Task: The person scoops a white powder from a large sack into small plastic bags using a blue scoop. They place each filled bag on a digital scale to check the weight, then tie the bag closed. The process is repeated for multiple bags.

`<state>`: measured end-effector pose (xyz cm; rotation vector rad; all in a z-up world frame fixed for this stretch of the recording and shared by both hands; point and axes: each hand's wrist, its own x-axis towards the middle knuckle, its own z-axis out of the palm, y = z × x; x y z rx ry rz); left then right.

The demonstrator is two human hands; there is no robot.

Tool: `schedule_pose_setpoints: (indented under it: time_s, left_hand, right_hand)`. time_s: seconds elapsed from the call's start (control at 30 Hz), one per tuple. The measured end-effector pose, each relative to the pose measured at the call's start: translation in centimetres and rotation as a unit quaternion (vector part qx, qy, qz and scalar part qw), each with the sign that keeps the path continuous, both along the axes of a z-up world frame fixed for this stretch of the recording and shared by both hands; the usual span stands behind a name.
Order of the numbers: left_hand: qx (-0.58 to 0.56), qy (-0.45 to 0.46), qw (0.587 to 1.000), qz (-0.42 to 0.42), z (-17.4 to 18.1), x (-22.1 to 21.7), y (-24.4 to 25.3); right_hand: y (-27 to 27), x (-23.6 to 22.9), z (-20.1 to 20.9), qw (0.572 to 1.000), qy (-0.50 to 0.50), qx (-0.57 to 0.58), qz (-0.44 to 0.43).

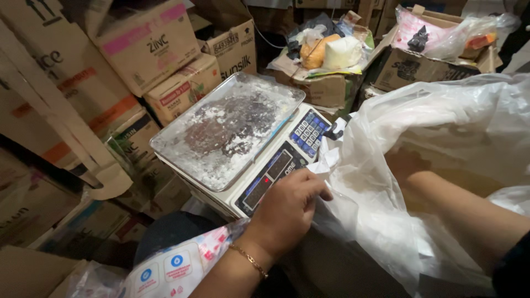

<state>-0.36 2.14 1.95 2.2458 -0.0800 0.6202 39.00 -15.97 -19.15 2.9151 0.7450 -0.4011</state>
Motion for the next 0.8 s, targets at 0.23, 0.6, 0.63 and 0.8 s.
schedule_pose_setpoints:
  time_s: [0.23, 0.6, 0.63, 0.8]
  left_hand:
    - [-0.025, -0.030, 0.999, 0.027, -0.7, 0.5, 0.3]
    - [-0.079, -0.029, 0.996, 0.026, -1.0, 1.0, 0.3]
    - [-0.083, -0.027, 0.996, 0.027, -1.1, 1.0, 0.3]
    - [-0.074, -0.065, 0.995, 0.007, -1.1, 1.7, 0.4]
  right_hand:
    - [-5.9, 9.5, 0.5, 0.996, -0.034, -0.080, 0.020]
    - [-9.1, 1.8, 1.6, 0.989, -0.055, -0.013, -0.134]
    - [-9.2, 1.5, 1.5, 0.992, -0.082, -0.045, -0.082]
    - [-7.3, 0.8, 0.2, 0.995, -0.042, 0.014, -0.093]
